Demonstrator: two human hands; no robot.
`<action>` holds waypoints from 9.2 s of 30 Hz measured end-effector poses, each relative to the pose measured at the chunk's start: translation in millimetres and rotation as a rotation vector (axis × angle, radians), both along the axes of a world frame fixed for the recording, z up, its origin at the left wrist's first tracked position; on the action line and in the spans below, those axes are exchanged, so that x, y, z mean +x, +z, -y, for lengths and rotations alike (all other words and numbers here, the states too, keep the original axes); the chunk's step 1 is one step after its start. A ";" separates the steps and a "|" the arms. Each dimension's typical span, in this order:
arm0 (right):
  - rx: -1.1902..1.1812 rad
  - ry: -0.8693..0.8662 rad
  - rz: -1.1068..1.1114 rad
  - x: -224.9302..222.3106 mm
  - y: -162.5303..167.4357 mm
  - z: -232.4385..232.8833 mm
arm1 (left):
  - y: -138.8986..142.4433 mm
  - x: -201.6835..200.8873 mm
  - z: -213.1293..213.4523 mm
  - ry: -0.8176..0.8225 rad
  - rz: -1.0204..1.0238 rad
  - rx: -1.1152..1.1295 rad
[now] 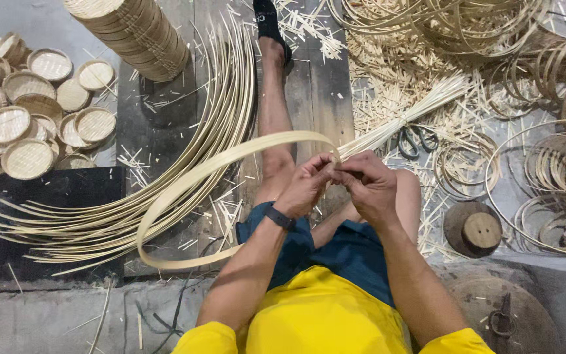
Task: The person sits on the floor of a bamboo craft workshop and bends thin bamboo strips into circular hoops, joining and securing the ends by hand. They work one strip at a time, flexing the bamboo to form the ring shape and setting finished hoops with a pile of completed rings nearby.
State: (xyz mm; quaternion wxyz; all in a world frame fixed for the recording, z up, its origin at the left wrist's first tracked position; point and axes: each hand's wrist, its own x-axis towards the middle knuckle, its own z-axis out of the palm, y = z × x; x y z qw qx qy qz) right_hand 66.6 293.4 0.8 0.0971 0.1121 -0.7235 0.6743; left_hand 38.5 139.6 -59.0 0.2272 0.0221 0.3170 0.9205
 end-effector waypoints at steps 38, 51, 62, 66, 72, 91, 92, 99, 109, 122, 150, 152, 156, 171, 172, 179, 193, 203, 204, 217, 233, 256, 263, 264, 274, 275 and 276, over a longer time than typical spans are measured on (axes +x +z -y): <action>0.472 -0.140 -0.257 14.8 74.8 12.7 | 10.3 4.7 -12.5 -0.045 0.185 0.090; 0.264 0.005 0.371 6.4 72.6 -5.1 | 12.3 15.8 -10.8 -0.171 0.202 0.125; 0.561 0.657 0.222 -41.1 81.7 -50.7 | 16.6 34.6 -7.4 -0.361 0.255 0.176; 0.686 0.577 0.027 -37.0 74.4 -43.2 | 8.3 34.6 -10.3 -0.361 0.228 0.261; 0.721 0.468 -0.005 -31.8 63.8 -35.5 | 6.6 32.5 -11.2 -0.282 0.297 0.085; 0.393 -0.054 -0.142 -37.5 110.3 30.4 | 112.4 10.0 17.5 0.412 -0.026 -0.191; 0.425 -0.086 -0.203 -40.4 106.8 35.2 | 106.4 6.0 17.5 0.400 0.035 -0.164; 0.298 -0.107 0.124 -37.0 54.6 49.6 | 59.4 3.6 24.3 0.365 0.227 -0.119; 0.569 -0.107 0.084 -26.9 48.8 14.6 | 51.5 12.0 50.2 0.088 0.342 -0.127; 1.253 0.430 -0.257 -70.5 123.7 -1.0 | 38.5 19.6 52.0 -0.128 0.305 -0.300; 1.396 0.243 -0.593 -53.4 62.0 16.9 | 17.5 -19.5 50.0 -0.449 0.141 -0.388; 1.384 0.220 -0.556 -49.9 54.0 18.4 | 18.4 -19.6 52.9 -0.433 0.150 -0.393; 1.439 0.258 -0.461 -51.1 47.3 15.2 | 17.1 -20.3 51.5 -0.446 0.153 -0.334; -0.370 0.020 0.618 -39.9 1.5 -133.4 | 20.6 -31.9 131.5 0.232 0.342 0.005; -0.378 0.023 0.612 -39.6 -1.7 -135.8 | 22.0 -30.4 131.0 0.200 0.383 -0.022; -0.275 0.128 0.835 -68.7 21.2 -138.6 | 24.5 -22.3 133.7 0.133 0.455 -0.259; -0.232 0.141 0.759 -68.0 22.0 -140.2 | 19.3 -14.2 142.3 0.123 0.437 -0.138; -0.761 -0.074 0.524 -20.4 -26.1 -111.2 | 11.5 -16.9 118.5 0.289 0.383 0.178; -0.831 -0.062 0.504 -20.9 -28.6 -110.5 | 10.6 -16.2 117.6 0.294 0.372 0.173; -0.572 -0.022 0.741 -46.6 -4.7 -144.7 | 6.9 -4.4 139.4 0.124 0.479 -0.224; 0.591 -0.472 0.775 4.5 -9.9 -211.0 | -4.4 12.2 139.7 0.188 0.425 -0.694; 0.759 -0.297 0.104 90.3 -103.8 -93.9 | -44.5 9.9 220.6 -0.068 -0.044 -2.226; 0.684 -0.298 0.344 67.2 -102.5 -96.9 | -27.1 7.9 259.2 0.543 -0.387 -1.950; 0.723 -0.291 0.301 64.3 -103.4 -94.1 | -22.7 10.2 262.8 0.578 -0.424 -1.972; 0.019 -0.029 0.469 -1.8 -69.6 -77.2 | 68.7 74.5 188.3 0.523 -0.638 -1.681; 0.011 -0.021 0.474 -7.6 -59.8 -77.7 | 72.0 78.6 176.9 0.518 -0.681 -1.596; 0.004 -0.013 0.484 -13.7 -50.4 -78.2 | 73.3 79.9 166.3 0.481 -0.763 -1.591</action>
